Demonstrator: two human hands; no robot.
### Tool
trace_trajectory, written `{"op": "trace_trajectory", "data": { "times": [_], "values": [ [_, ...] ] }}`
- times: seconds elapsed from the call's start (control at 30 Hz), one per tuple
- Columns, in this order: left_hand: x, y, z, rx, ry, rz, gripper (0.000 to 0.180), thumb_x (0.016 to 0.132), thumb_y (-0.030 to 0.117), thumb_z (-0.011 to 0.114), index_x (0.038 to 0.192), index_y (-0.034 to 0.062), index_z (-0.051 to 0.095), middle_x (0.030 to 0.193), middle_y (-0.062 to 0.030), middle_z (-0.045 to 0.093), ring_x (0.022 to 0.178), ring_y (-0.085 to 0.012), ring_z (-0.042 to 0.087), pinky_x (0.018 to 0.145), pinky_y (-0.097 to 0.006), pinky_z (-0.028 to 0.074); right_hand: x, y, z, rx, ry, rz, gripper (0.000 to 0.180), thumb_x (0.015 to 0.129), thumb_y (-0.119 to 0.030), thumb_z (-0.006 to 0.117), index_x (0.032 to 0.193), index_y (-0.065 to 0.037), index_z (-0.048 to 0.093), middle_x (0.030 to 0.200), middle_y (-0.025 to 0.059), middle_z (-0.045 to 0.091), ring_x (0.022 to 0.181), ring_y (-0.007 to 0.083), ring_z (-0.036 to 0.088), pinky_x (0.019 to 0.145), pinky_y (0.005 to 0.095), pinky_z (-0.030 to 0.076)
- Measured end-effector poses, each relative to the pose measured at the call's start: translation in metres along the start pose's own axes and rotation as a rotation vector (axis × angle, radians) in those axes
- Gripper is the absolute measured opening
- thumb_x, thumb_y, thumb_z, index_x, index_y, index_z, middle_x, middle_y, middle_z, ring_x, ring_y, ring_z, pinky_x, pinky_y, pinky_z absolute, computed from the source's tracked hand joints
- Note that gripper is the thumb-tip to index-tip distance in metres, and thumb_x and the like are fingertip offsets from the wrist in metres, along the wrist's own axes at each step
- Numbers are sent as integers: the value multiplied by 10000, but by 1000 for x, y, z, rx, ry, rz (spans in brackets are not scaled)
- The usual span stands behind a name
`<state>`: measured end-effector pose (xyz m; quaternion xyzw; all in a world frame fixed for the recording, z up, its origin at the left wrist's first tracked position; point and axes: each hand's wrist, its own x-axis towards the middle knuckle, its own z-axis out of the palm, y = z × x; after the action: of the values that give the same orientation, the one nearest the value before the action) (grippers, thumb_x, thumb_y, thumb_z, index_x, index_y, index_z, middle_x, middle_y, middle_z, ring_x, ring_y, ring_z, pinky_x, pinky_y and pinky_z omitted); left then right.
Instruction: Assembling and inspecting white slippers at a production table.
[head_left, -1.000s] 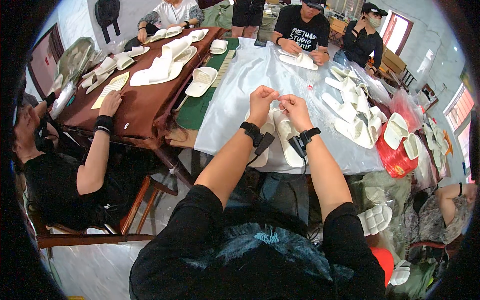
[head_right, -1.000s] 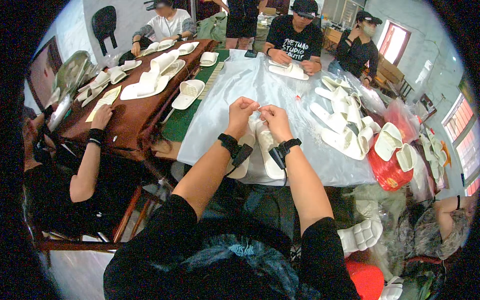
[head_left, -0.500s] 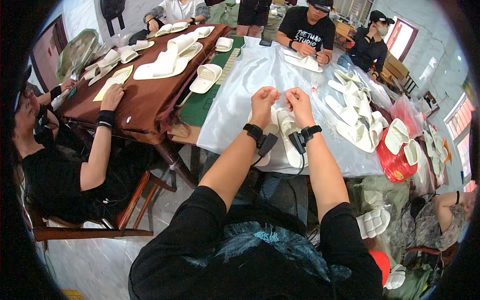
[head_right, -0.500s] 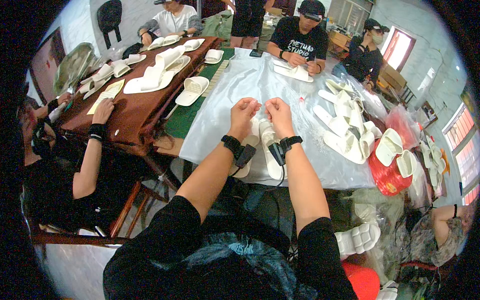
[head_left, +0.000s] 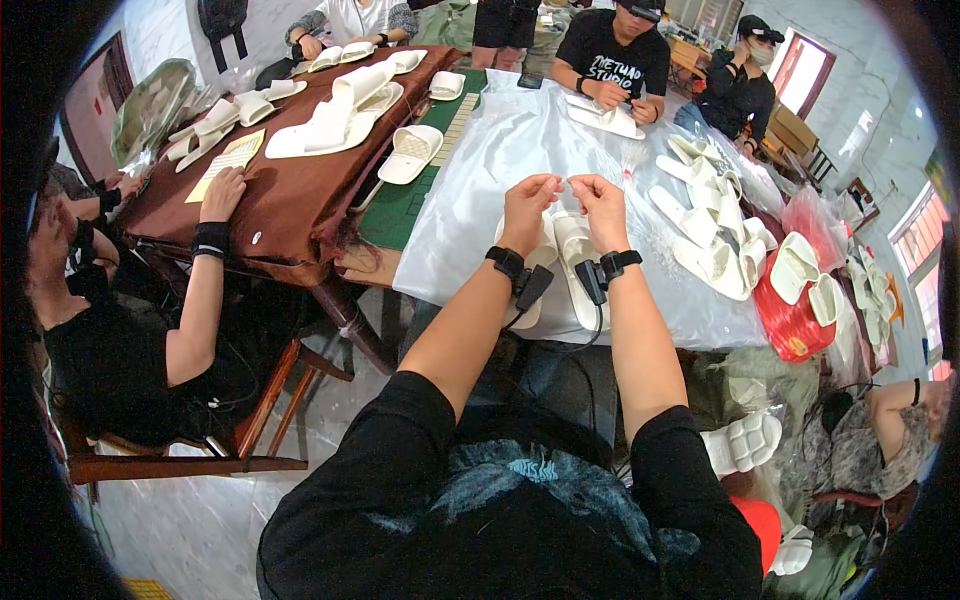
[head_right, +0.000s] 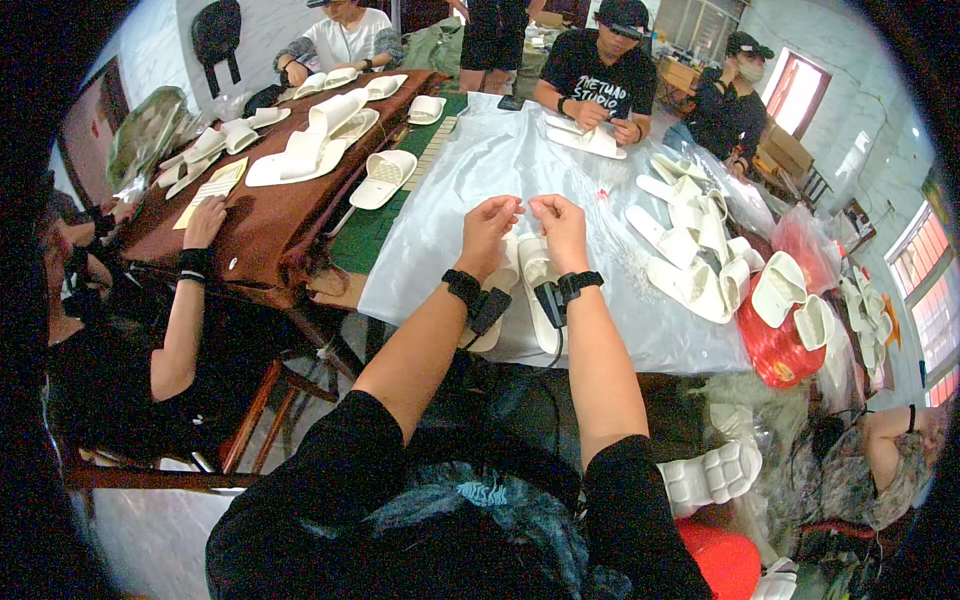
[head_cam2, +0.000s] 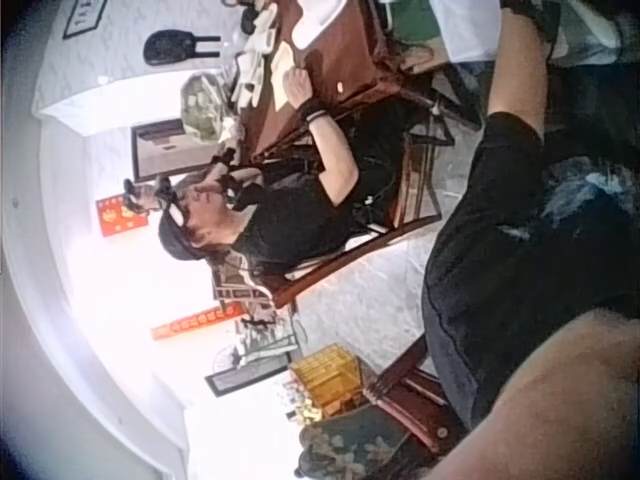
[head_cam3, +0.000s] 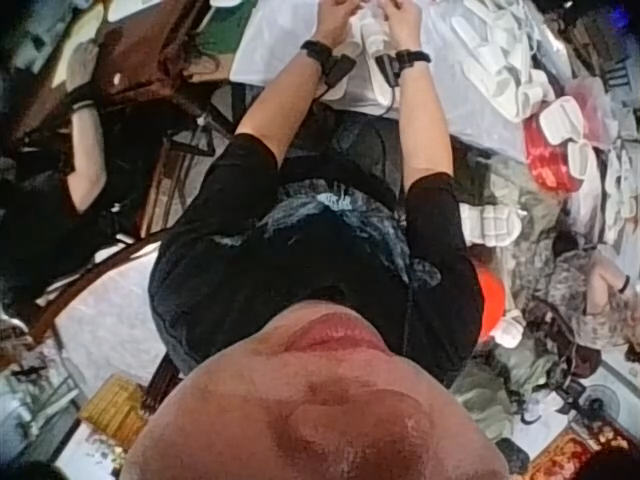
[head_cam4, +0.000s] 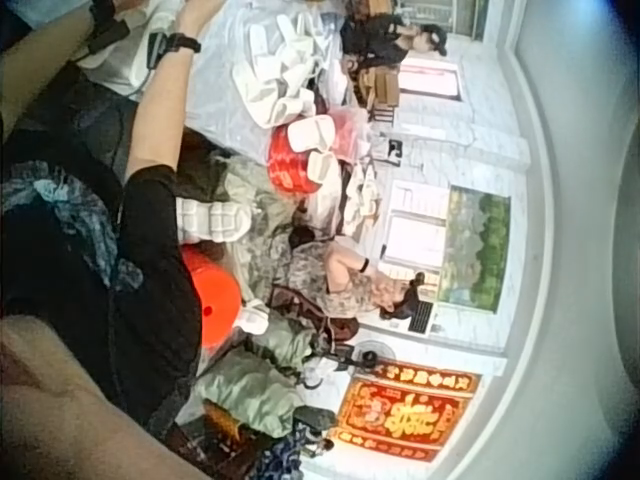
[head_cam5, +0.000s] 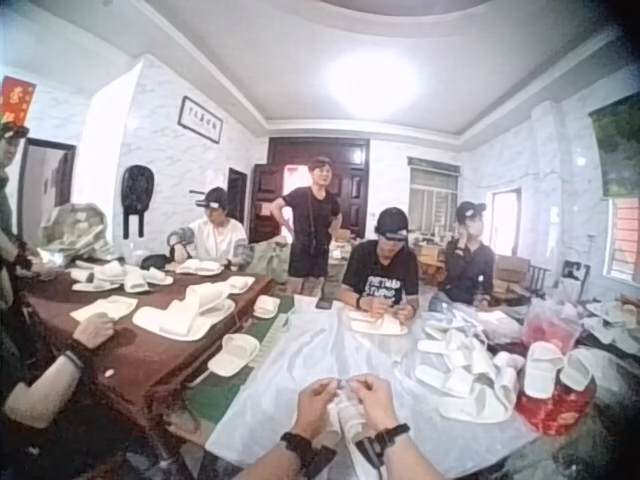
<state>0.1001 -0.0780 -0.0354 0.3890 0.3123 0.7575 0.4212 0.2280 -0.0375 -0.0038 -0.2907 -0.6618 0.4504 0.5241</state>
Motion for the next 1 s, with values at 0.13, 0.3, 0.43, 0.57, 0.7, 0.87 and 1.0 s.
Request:
{"op": "trace_trajectory", "data": {
  "times": [0.13,0.3,0.43,0.57,0.7,0.87,1.0],
  "values": [
    [-1,-1,-1,-30,-10,4,203,877,190,644,1002,32,667,862,-28,664,747,-83,536,675,-226,410,-2,0,1,-124,2,6,137,871,-134,609,863,-3,648,645,-10,551,538,64,443,493,229,359],
    [-1,-1,-3,30,-17,-21,212,882,183,629,1010,19,667,854,-30,663,758,-84,539,685,-223,414,0,7,6,-57,90,70,153,895,-160,567,887,-9,596,696,25,567,561,100,475,530,266,392],
    [-2,-1,0,98,-53,-15,226,888,179,614,1021,4,666,858,-36,663,779,-89,553,723,-226,431,2,17,6,-172,150,-23,172,901,-169,557,913,1,578,751,59,598,670,142,524,628,291,430],
    [-3,-2,0,120,-85,-5,224,886,173,615,1011,-6,666,857,-38,661,784,-88,559,738,-233,445,-2,14,7,-115,155,1,184,900,-169,571,899,13,599,777,60,609,721,127,531,671,270,430],
    [-3,-6,-5,157,-97,-8,188,882,160,629,970,-1,670,837,-35,648,754,-92,551,708,-222,439,-13,7,11,15,140,92,172,896,-161,584,895,8,616,791,35,613,718,110,520,664,265,422],
    [-4,-6,-1,185,-132,-46,181,877,154,633,946,-10,667,818,-38,643,744,-97,555,711,-238,451,-18,14,3,172,136,170,113,905,-155,593,907,-45,616,755,-33,563,576,42,423,502,206,335],
    [-5,-6,-2,277,-174,-30,188,873,159,639,941,-13,669,805,-34,643,739,-96,557,701,-236,455,-19,19,6,187,185,147,114,911,-162,588,904,-52,617,773,-31,568,597,46,439,531,199,362]
  ]
}}
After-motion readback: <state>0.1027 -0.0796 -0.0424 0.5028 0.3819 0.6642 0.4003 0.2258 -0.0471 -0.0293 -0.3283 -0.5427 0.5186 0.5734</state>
